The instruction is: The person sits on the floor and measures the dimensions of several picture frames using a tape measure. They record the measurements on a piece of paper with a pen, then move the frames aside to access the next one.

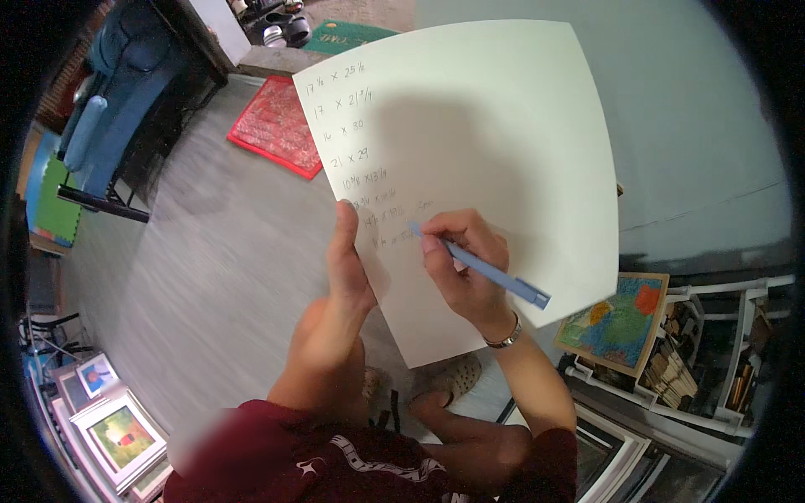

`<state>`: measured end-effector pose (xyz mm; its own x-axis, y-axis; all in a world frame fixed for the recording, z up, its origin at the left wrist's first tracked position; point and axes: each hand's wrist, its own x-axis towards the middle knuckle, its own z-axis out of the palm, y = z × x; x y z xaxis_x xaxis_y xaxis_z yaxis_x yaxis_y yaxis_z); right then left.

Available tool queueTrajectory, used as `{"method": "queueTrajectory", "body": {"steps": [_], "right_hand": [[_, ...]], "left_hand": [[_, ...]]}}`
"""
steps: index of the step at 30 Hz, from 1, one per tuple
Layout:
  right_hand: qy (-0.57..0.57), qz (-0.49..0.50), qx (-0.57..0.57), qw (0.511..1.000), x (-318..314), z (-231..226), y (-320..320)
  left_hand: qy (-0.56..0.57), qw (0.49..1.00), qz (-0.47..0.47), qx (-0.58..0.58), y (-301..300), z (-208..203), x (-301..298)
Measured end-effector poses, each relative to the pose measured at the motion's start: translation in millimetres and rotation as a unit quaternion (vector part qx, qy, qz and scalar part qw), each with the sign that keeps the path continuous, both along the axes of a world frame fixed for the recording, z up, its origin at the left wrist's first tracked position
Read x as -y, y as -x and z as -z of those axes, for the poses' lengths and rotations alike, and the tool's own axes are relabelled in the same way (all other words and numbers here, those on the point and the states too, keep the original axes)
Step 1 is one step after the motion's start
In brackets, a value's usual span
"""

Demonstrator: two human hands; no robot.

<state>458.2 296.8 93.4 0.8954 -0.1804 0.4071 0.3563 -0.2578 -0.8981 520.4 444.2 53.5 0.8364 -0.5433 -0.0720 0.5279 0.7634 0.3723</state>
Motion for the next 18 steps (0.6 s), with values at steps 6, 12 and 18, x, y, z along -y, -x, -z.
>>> {"method": "queueTrajectory", "body": {"steps": [6,12,18], "right_hand": [[-0.026,0.035,0.061,0.997,-2,16,-17],[0.048,0.012,0.079,0.996,17,25,-11],[0.058,0.047,0.064,0.995,25,19,-6]], "left_hand": [[-0.128,0.991,0.013,0.031,3,14,-15],[-0.008,0.999,0.038,-0.033,5,7,-3],[0.012,0.997,0.061,-0.043,9,6,3]]}}
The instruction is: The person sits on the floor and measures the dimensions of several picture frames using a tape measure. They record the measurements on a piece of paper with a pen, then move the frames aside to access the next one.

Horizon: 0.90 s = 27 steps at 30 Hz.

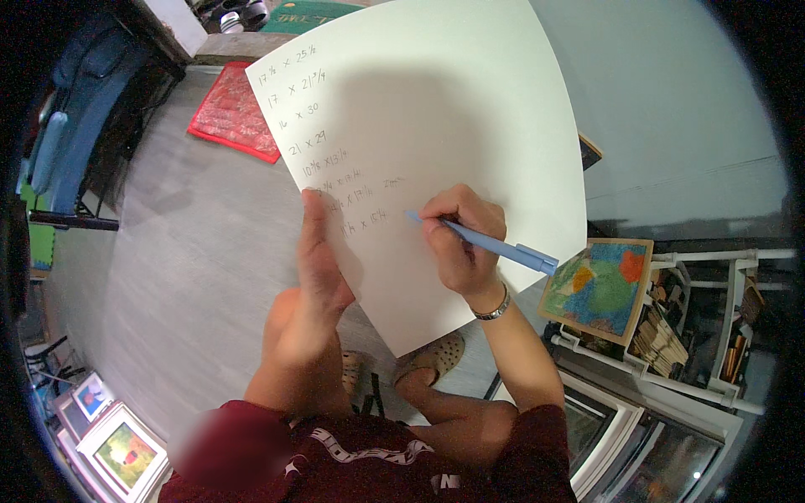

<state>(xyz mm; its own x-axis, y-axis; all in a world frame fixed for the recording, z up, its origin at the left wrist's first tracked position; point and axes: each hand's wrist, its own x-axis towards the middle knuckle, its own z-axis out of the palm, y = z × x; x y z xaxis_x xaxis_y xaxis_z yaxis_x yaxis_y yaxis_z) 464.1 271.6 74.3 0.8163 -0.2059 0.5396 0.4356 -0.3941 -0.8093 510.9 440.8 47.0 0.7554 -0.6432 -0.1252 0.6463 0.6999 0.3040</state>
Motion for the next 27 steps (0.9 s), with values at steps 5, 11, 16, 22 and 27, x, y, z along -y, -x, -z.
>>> {"method": "queueTrajectory", "body": {"steps": [5,11,16,22,27], "right_hand": [[0.035,0.008,0.002,0.999,2,-3,6],[0.042,0.014,0.001,0.999,5,-3,10],[0.029,0.030,-0.011,0.999,2,-2,10],[0.048,0.007,0.016,0.999,10,6,14],[0.039,0.033,0.032,0.998,6,3,15]], "left_hand": [[-0.006,1.000,0.002,0.006,4,0,7],[0.024,1.000,0.015,0.000,7,3,12],[0.024,0.999,0.014,0.018,7,4,10],[0.001,1.000,0.002,0.009,10,0,15],[0.013,1.000,0.013,0.019,11,0,12]]}}
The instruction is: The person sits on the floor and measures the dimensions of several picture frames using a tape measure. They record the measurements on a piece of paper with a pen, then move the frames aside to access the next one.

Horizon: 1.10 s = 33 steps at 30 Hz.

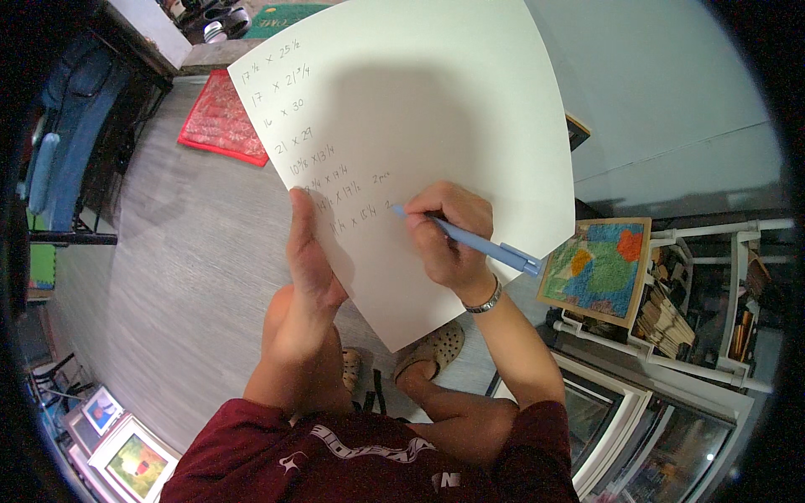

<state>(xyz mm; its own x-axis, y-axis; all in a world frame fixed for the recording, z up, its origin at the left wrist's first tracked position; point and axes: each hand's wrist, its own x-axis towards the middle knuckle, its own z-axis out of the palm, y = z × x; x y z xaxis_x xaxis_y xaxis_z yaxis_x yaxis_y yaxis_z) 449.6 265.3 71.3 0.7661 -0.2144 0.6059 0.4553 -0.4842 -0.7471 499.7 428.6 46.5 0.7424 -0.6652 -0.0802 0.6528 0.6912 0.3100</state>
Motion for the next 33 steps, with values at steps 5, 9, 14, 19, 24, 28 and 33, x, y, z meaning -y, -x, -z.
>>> {"method": "queueTrajectory", "body": {"steps": [5,9,14,19,24,28,33], "right_hand": [[0.006,-0.014,0.012,1.000,2,2,2],[-0.001,-0.009,0.004,1.000,-3,-3,4],[0.010,-0.008,0.015,1.000,-5,-5,3],[-0.011,-0.003,0.007,1.000,-7,-6,5],[0.004,0.001,0.022,1.000,-2,-3,6],[0.004,0.014,0.008,1.000,1,-3,9],[0.003,0.009,0.023,1.000,2,0,8]], "left_hand": [[-0.008,1.000,-0.003,0.004,2,1,-2],[-0.021,1.000,-0.008,0.013,3,-5,-4],[-0.037,0.999,-0.013,0.008,4,-8,-7],[-0.043,0.999,-0.023,0.014,5,-10,-7],[-0.035,0.999,-0.023,0.013,5,-5,-4],[-0.046,0.998,-0.022,0.029,7,-5,-1],[-0.046,0.998,-0.019,0.032,7,-4,0]]}}
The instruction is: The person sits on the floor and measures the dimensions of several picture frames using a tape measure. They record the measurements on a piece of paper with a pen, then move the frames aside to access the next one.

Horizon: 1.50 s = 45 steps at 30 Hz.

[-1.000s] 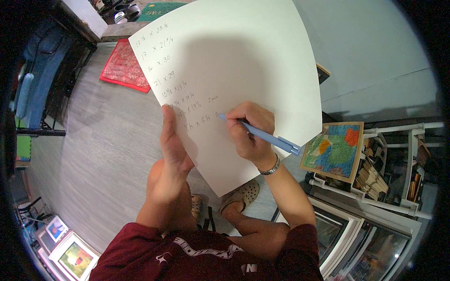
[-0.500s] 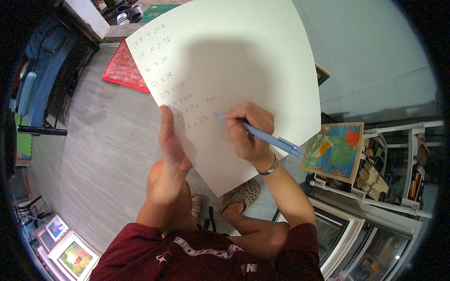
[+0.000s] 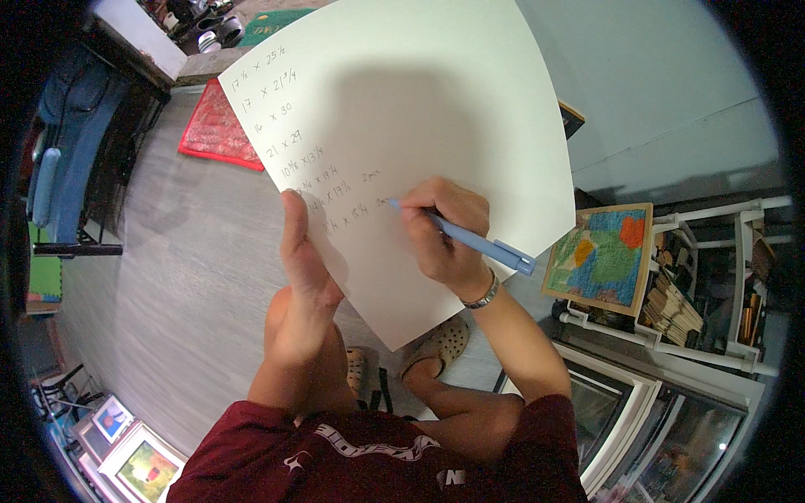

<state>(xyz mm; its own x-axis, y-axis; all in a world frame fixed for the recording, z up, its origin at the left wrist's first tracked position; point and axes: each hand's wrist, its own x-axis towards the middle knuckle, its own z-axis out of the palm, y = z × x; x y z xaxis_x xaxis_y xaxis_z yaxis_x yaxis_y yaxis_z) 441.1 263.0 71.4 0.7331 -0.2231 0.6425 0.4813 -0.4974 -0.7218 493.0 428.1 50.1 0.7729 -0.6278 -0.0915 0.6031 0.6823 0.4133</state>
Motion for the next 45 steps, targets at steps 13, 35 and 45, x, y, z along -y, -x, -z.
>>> {"method": "queueTrajectory", "body": {"steps": [13,35,45], "right_hand": [[-0.252,-0.007,0.071,0.965,22,-25,22],[0.313,0.310,-0.322,0.838,108,210,45],[0.470,0.405,-0.162,0.767,262,107,-77]], "left_hand": [[-0.149,0.982,-0.109,0.030,-14,-5,-1],[-0.473,0.705,-0.507,0.147,-70,8,-150],[-0.452,0.732,-0.491,0.137,-58,-3,-141]]}}
